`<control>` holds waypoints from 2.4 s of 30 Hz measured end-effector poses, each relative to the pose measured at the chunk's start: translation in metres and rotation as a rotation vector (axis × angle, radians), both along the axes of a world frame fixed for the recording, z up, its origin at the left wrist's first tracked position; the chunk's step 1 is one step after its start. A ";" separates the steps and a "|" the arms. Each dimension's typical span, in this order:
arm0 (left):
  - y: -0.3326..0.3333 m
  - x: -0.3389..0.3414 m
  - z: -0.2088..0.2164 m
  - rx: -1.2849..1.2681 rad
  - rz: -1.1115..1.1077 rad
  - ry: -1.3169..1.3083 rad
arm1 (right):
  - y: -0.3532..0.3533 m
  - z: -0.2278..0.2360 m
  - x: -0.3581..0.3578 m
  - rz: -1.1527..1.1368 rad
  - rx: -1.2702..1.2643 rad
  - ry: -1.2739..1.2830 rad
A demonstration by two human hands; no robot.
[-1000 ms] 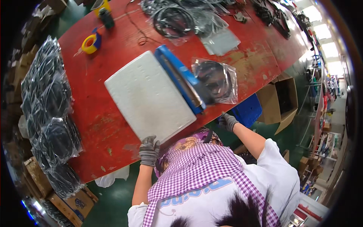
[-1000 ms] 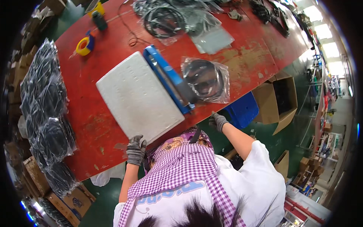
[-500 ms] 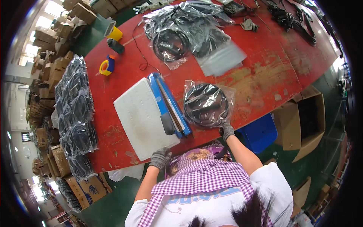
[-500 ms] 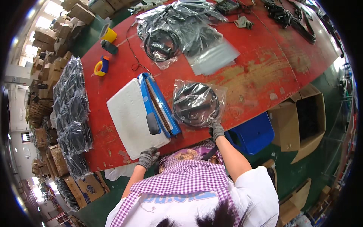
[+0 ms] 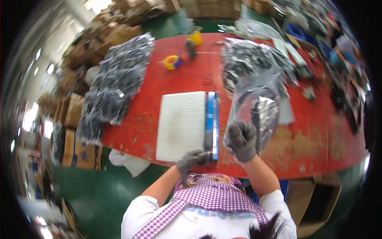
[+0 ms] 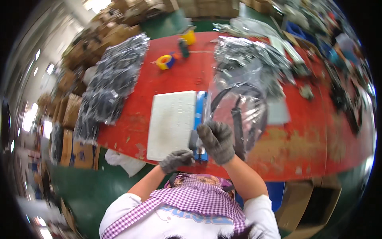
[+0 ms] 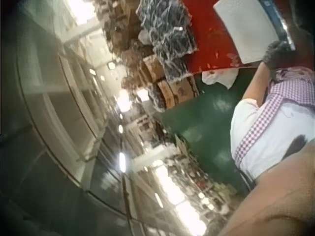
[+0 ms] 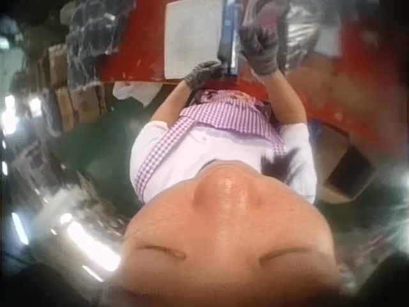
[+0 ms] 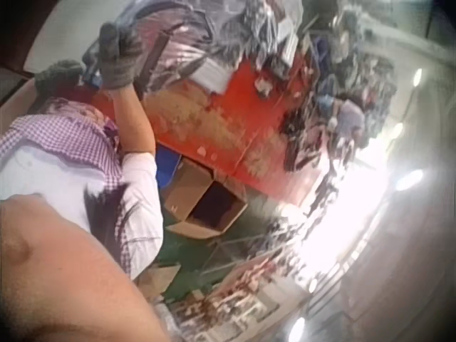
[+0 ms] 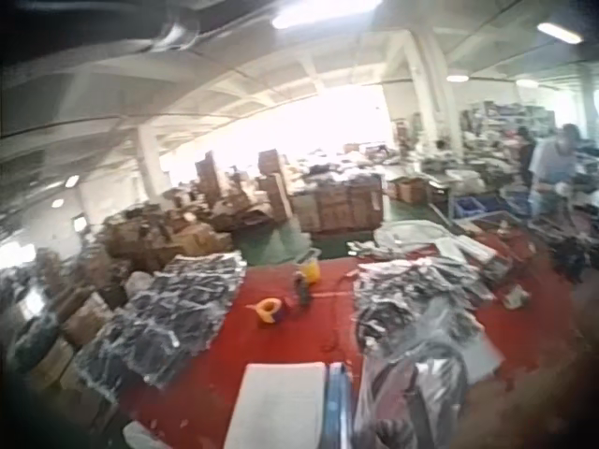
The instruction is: The person places coiled black cables into clear plastic bags and seals them using a handheld heat sealer. They repeatedly pick up cables, insert them into bags, and press the sealer to close the packaging, stacking the finished units on the table.
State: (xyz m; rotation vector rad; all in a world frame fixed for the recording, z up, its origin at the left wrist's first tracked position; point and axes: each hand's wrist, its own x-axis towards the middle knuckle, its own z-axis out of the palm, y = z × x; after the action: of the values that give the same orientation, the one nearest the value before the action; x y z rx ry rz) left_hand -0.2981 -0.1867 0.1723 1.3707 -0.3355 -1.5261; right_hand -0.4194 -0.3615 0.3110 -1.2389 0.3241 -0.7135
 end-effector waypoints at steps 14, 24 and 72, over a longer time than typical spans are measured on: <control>0.145 0.085 -0.023 -0.262 0.740 0.605 | 0.076 -0.026 0.034 0.549 0.304 0.385; 0.060 0.178 -0.138 -0.056 0.414 0.259 | 0.074 -0.217 -0.011 0.008 0.306 0.958; 0.031 0.197 -0.181 0.047 0.754 0.457 | 0.066 -0.248 0.065 -0.250 -1.115 0.707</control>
State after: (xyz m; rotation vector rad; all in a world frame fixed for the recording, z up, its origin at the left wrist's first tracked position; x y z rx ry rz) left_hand -0.1009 -0.1556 -0.0084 0.9688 0.4623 -1.1463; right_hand -0.3539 -0.2952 0.0626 -2.5558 0.7156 -0.6475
